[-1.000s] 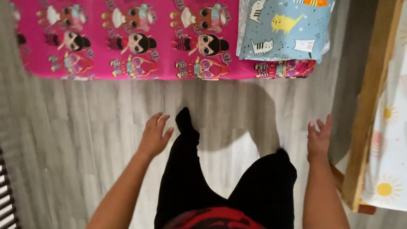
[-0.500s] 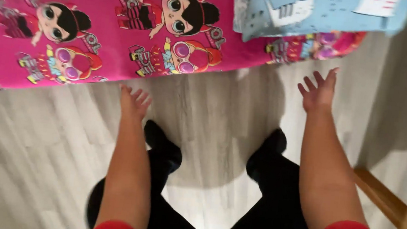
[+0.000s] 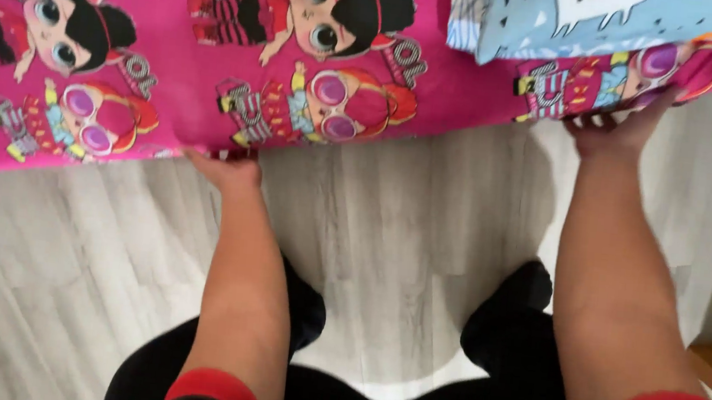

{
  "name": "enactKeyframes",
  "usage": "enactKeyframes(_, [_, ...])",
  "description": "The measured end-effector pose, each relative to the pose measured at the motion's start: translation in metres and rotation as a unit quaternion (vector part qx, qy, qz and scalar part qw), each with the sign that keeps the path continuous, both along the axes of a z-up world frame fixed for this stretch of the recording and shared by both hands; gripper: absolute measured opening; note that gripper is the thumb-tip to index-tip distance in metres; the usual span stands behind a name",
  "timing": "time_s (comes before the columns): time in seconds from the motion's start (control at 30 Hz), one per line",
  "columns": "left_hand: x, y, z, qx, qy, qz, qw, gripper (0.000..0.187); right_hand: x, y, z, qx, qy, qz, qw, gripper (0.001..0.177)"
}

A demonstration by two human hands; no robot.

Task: Arranging pillows and smoothing bedsheets on multiple beds in a room.

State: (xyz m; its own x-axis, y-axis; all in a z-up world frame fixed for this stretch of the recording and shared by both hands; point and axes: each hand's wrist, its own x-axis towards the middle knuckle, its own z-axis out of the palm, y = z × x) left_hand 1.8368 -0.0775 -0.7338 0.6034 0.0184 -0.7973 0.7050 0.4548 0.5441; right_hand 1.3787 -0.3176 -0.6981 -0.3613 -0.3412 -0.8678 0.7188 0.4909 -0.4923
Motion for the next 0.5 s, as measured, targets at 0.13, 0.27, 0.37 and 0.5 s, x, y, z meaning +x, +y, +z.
enactKeyframes(0.13, [0.014,0.01,-0.024,-0.032,-0.003,-0.036,0.999,0.099,0.003,0.01,0.001,-0.044,0.017,0.038,0.998,0.097])
enactKeyframes(0.27, [0.011,-0.008,-0.008,-0.096,-0.03,-0.104,0.989,0.117,0.001,-0.007,-0.013,-0.08,-0.023,-0.031,0.996,0.103])
enactKeyframes(0.37, [-0.003,-0.011,0.013,-0.083,-0.028,-0.108,0.99,0.112,0.004,-0.008,-0.009,-0.119,-0.045,-0.026,0.992,0.099])
enactKeyframes(0.5, [-0.002,-0.018,0.018,-0.095,-0.027,-0.084,0.992,0.099,0.018,-0.011,0.002,-0.178,-0.068,-0.044,0.981,0.086])
